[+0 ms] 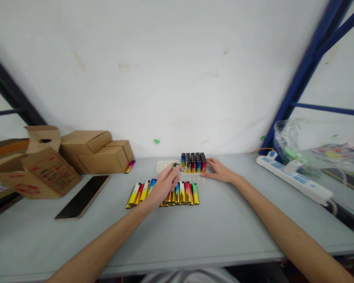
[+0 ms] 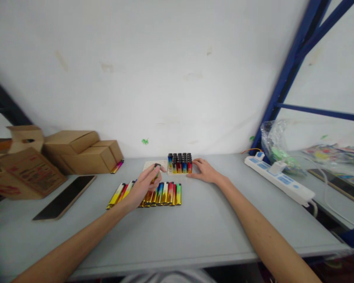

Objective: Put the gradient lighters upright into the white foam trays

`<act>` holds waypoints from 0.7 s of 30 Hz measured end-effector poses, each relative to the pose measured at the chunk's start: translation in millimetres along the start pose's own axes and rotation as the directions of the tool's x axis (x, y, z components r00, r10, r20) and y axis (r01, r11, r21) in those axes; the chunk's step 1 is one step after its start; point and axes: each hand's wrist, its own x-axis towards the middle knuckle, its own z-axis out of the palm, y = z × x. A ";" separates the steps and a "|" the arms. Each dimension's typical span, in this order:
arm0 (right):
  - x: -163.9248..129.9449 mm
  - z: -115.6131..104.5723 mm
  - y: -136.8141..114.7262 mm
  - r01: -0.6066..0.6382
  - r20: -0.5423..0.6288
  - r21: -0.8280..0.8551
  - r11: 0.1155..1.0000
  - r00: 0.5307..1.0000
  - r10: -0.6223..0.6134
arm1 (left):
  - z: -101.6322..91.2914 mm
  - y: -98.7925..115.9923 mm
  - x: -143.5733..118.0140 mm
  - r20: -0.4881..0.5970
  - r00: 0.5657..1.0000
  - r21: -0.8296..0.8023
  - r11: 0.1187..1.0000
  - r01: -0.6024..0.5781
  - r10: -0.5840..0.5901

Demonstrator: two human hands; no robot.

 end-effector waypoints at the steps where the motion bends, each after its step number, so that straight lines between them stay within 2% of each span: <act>1: 0.0 -0.2 0.0 0.004 0.003 -0.002 1.000 1.000 -0.004 | -1.3 -0.6 1.3 0.010 1.000 0.013 1.000 0.009 -0.009; 9: -0.5 -3.1 -2.7 0.003 -0.002 -0.007 1.000 1.000 -0.003 | -2.5 5.8 4.0 0.098 0.986 -0.148 0.978 0.146 -0.132; 13: -0.8 -1.9 -0.7 -0.002 0.006 -0.002 1.000 1.000 0.002 | -6.4 9.1 1.4 0.105 0.971 -0.222 0.947 0.233 -0.214; 16: -0.7 -0.4 0.8 -0.001 -0.006 -0.005 1.000 1.000 0.001 | -9.1 6.7 1.7 0.097 0.967 -0.234 0.939 0.251 -0.235; 21: -0.5 -0.7 -0.9 0.025 -0.021 0.000 1.000 0.999 -0.025 | -6.9 2.9 3.7 0.052 0.978 -0.208 0.956 0.208 -0.202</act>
